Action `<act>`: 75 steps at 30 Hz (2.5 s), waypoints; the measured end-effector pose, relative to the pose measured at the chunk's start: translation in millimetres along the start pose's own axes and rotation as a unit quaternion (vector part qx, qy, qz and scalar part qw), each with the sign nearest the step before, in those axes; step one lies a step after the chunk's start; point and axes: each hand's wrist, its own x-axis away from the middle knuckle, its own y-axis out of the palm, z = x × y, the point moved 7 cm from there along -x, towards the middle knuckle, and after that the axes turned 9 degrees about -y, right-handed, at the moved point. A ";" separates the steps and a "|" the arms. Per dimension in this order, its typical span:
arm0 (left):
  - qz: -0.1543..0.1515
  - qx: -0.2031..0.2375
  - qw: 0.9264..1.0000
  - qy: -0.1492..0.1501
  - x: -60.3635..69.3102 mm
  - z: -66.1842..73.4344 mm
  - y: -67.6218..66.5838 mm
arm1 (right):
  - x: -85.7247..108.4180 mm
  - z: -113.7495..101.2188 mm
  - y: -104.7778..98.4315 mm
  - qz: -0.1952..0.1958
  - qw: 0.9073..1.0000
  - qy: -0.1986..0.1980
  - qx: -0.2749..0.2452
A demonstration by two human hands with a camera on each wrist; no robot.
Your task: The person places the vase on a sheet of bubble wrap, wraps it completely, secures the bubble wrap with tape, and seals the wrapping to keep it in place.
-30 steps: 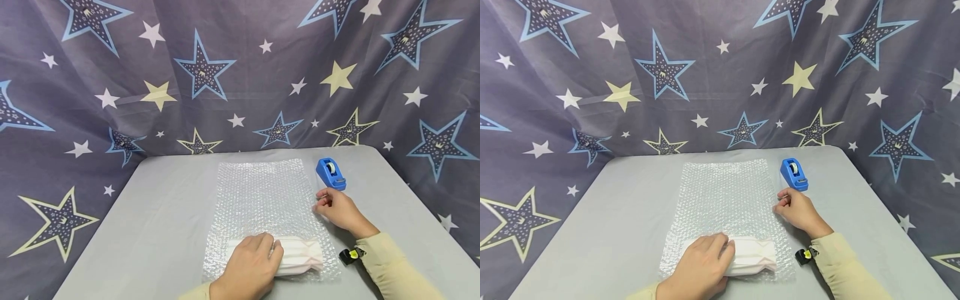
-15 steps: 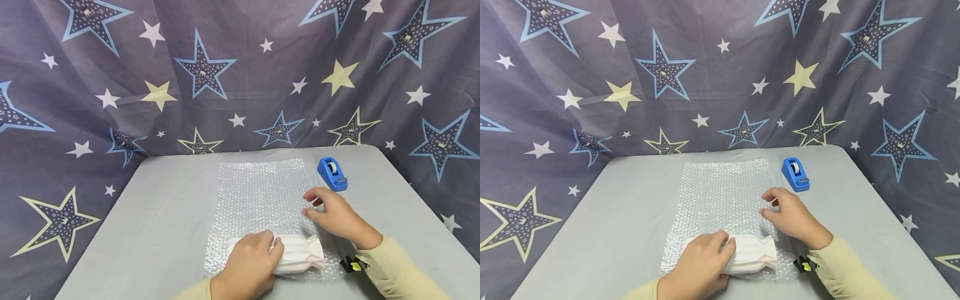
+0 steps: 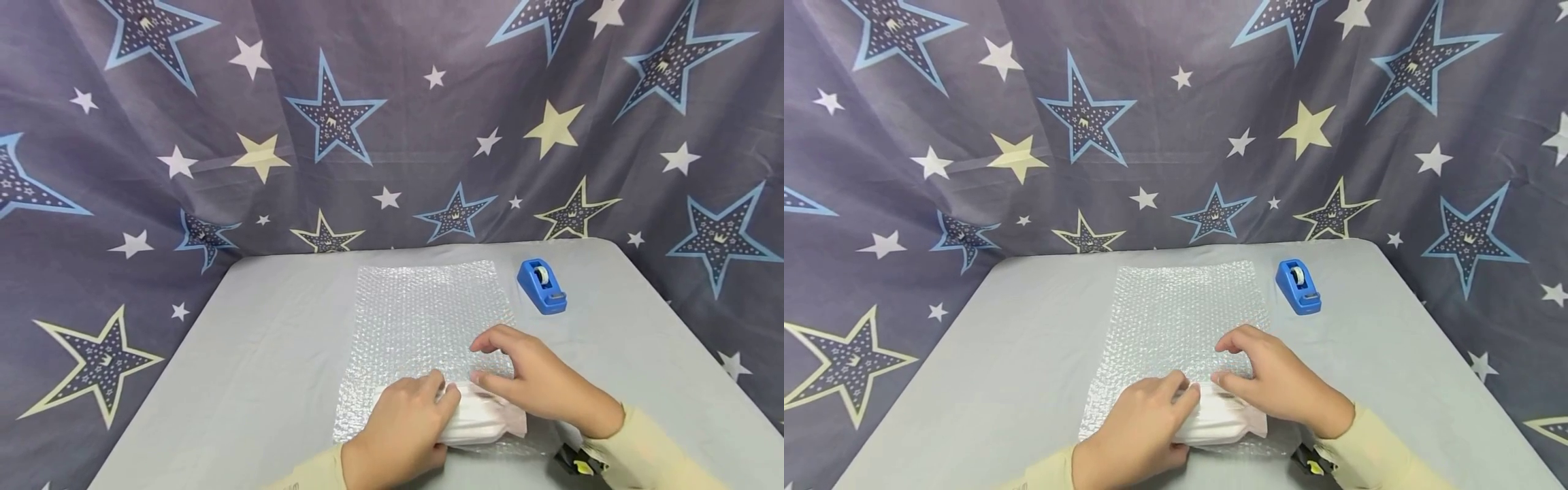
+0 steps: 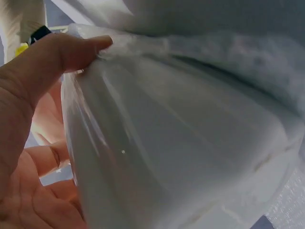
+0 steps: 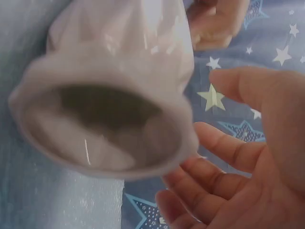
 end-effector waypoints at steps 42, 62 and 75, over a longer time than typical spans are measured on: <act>-0.138 0.071 0.987 -0.029 -35.3 -34.2 10.7 | 4.9 -34.1 30.9 -0.073 0.973 -0.089 0.201; -0.115 0.059 0.992 -0.010 -23.5 -30.9 7.3 | 6.5 -35.2 33.5 -0.086 0.975 -0.100 0.181; -0.073 -0.010 0.997 -0.014 -4.4 -18.1 -1.3 | 10.1 -36.5 36.0 -0.083 0.974 -0.112 0.179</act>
